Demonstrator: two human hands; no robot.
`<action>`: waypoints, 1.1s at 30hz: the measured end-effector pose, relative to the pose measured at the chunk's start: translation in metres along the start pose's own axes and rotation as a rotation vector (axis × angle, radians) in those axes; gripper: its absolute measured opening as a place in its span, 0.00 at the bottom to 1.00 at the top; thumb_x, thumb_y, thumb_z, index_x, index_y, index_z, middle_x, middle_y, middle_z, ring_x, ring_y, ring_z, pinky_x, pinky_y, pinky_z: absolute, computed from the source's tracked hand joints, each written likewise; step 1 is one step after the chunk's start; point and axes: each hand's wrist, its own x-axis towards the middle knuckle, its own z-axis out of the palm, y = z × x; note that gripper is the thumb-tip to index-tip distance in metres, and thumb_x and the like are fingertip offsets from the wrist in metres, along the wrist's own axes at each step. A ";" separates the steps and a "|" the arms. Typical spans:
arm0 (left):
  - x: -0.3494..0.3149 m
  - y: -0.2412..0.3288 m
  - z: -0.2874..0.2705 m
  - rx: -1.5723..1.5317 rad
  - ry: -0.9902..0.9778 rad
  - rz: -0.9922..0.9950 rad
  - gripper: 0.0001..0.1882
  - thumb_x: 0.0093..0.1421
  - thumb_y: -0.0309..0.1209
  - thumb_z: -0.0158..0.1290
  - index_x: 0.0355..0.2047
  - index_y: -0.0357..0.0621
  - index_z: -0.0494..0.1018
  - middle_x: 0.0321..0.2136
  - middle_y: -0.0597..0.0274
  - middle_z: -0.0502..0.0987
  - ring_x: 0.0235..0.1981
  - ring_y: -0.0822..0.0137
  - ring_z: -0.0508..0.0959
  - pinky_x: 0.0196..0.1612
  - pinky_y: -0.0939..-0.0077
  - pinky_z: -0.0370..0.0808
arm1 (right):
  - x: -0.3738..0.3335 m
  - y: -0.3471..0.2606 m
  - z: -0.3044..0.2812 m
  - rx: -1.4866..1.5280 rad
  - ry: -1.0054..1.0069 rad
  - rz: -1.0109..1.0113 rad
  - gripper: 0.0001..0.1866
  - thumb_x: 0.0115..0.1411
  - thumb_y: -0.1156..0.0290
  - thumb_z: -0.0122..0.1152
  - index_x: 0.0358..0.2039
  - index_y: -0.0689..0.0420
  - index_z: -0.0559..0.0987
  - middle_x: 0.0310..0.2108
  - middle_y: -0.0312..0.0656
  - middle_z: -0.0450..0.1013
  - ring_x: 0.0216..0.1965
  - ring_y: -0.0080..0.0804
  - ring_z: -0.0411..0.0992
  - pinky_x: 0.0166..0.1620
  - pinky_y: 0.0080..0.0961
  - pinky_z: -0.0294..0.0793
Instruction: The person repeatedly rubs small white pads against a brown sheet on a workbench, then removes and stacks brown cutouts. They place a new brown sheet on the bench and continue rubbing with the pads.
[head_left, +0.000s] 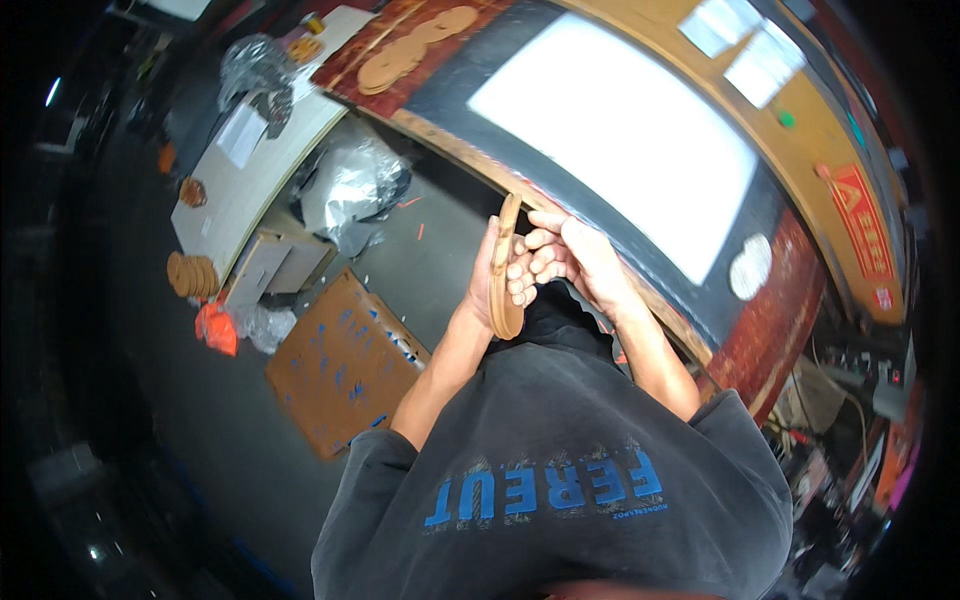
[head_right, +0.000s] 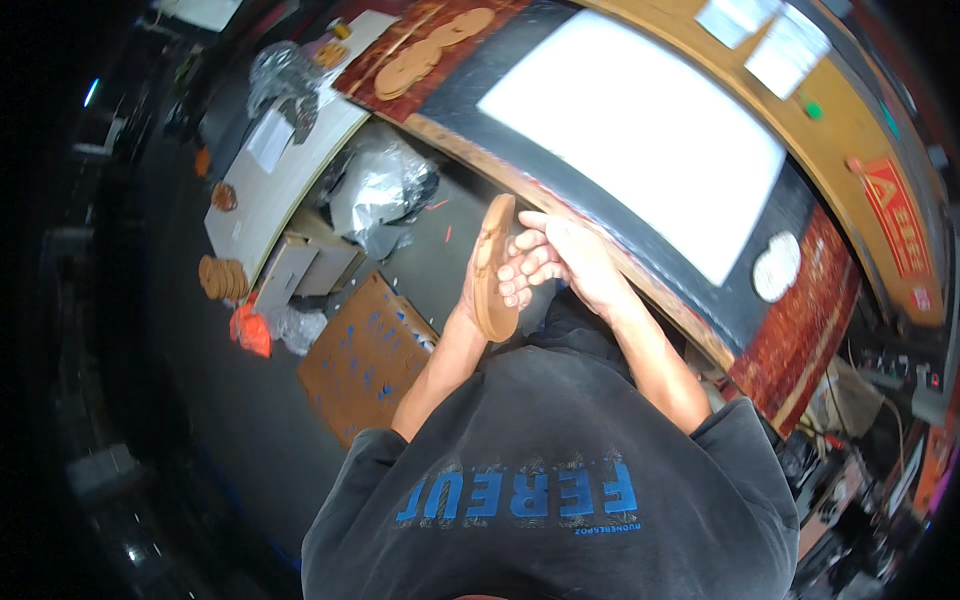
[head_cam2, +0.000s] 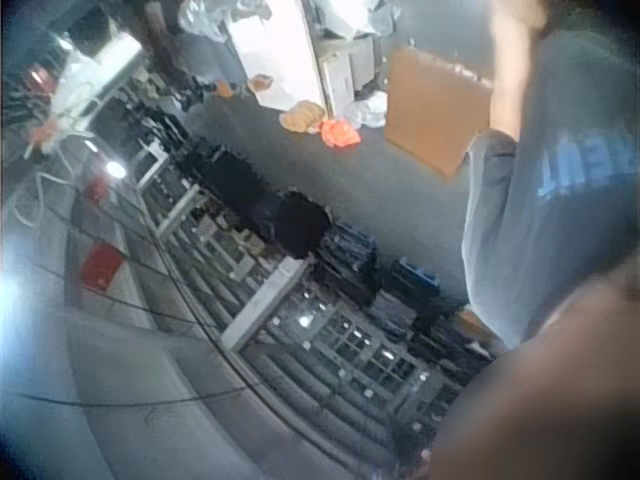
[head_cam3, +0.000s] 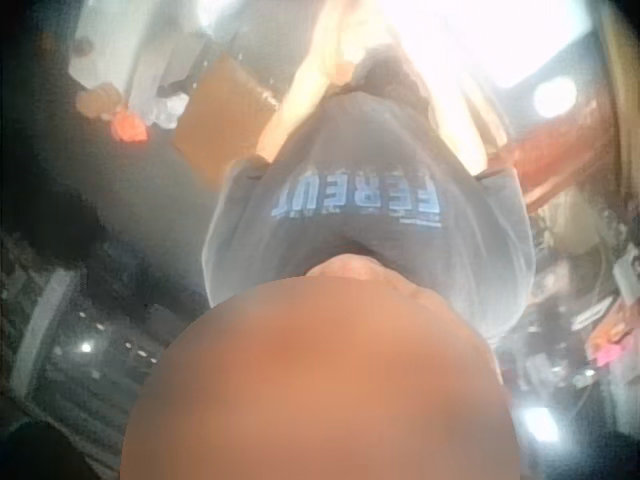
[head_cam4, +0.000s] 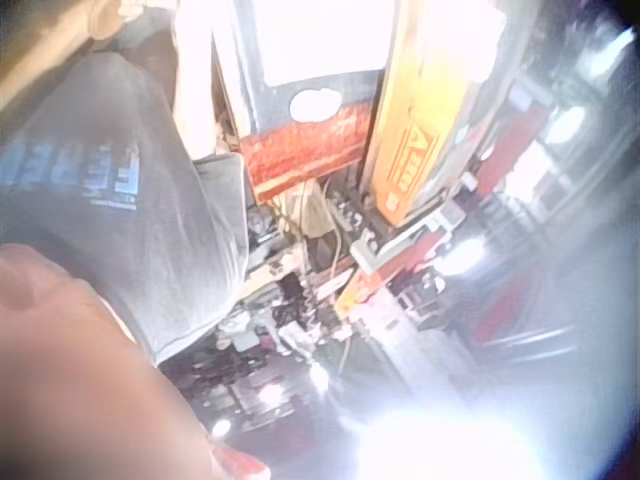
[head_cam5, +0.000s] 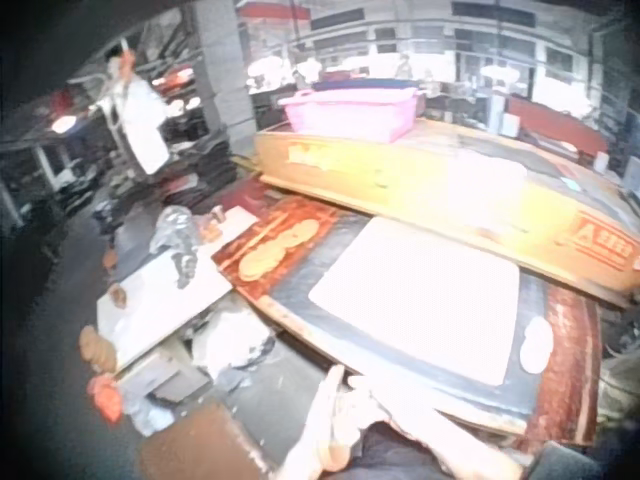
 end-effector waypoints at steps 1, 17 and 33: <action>-0.002 0.005 -0.006 0.047 0.209 0.117 0.35 0.76 0.63 0.37 0.30 0.45 0.76 0.13 0.69 0.73 0.09 0.74 0.75 0.11 0.80 0.77 | 0.014 0.001 0.004 -0.071 0.005 0.019 0.32 0.76 0.57 0.59 0.70 0.67 0.69 0.51 0.43 0.79 0.42 0.26 0.81 0.44 0.24 0.83; 0.097 0.214 0.004 0.498 0.796 0.003 0.35 0.72 0.71 0.36 0.48 0.55 0.77 0.23 0.75 0.73 0.16 0.81 0.67 0.15 0.85 0.56 | 0.264 -0.055 0.008 -0.191 0.089 0.097 0.09 0.69 0.72 0.68 0.42 0.59 0.75 0.35 0.38 0.78 0.33 0.23 0.79 0.36 0.24 0.84; 0.146 0.341 -0.023 0.206 0.469 -0.221 0.31 0.76 0.64 0.37 0.47 0.50 0.74 0.14 0.73 0.64 0.11 0.76 0.67 0.12 0.83 0.68 | 0.361 -0.075 0.048 -0.198 0.281 0.039 0.09 0.70 0.81 0.62 0.45 0.62 0.70 0.39 0.44 0.76 0.35 0.35 0.84 0.35 0.34 0.90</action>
